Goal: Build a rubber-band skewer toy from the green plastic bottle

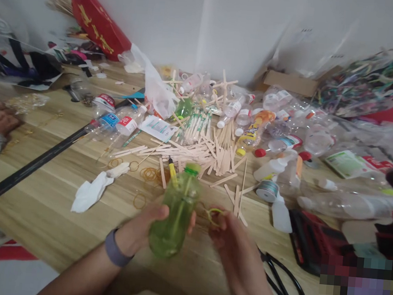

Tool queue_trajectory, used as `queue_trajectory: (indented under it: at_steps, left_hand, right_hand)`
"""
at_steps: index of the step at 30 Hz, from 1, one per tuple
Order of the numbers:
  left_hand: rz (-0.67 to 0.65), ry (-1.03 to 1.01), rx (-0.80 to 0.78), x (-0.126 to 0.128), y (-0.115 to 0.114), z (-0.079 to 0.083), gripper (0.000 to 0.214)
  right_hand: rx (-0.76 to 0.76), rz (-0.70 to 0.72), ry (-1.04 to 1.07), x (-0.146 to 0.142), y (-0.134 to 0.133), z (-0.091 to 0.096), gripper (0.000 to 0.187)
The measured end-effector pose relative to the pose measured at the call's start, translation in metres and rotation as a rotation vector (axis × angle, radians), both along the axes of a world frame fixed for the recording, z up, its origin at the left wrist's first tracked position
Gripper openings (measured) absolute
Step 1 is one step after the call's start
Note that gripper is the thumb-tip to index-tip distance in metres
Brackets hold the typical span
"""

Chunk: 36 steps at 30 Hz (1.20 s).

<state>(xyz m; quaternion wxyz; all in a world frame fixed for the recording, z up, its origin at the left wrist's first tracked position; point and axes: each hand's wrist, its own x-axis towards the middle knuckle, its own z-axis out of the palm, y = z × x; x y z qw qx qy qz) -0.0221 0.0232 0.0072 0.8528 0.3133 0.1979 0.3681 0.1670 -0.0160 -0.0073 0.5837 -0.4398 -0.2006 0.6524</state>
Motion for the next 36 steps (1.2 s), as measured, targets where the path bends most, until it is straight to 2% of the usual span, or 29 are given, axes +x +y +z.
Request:
queue_trajectory:
  at_steps: [4,7,9,12,16,20,24,27,32,36]
  left_hand:
    - [0.239,-0.091,-0.059,-0.013,0.013,-0.009,0.058]
    - [0.384,-0.119,-0.072,-0.018,0.018,-0.009,0.059]
    - [0.361,-0.107,-0.068,-0.018,0.017,-0.008,0.059]
    - [0.254,-0.093,-0.063,-0.014,0.013,-0.008,0.057]
    - [0.164,-0.054,-0.028,-0.008,0.007,-0.01,0.059]
    - [0.086,0.002,-0.002,-0.004,0.001,-0.007,0.062]
    - [0.053,0.039,-0.003,0.0,-0.004,0.001,0.056]
    - [0.032,0.03,-0.016,0.001,-0.005,0.002,0.058]
    - [-0.008,0.03,0.002,0.0,-0.004,-0.004,0.06]
    - [-0.038,0.03,0.039,0.0,-0.004,-0.008,0.061]
  right_hand:
    - [-0.061,-0.399,0.108,0.027,0.011,0.006,0.048]
    - [-0.07,-0.543,0.117,0.048,0.018,0.012,0.042]
    - [-0.064,-0.567,0.098,0.053,0.02,0.013,0.038]
    - [-0.072,-0.459,0.071,0.046,0.019,0.01,0.038]
    - [-0.092,-0.315,0.024,0.02,0.011,0.007,0.032]
    - [-0.033,-0.166,-0.091,0.003,0.002,0.007,0.029]
    - [-0.067,-0.23,-0.202,0.005,0.002,0.003,0.042]
    - [-0.11,-0.241,-0.219,0.008,0.004,-0.003,0.036]
    - [-0.113,-0.036,-0.274,0.002,-0.002,-0.009,0.033]
    - [-0.044,0.109,-0.326,-0.004,-0.006,-0.016,0.035]
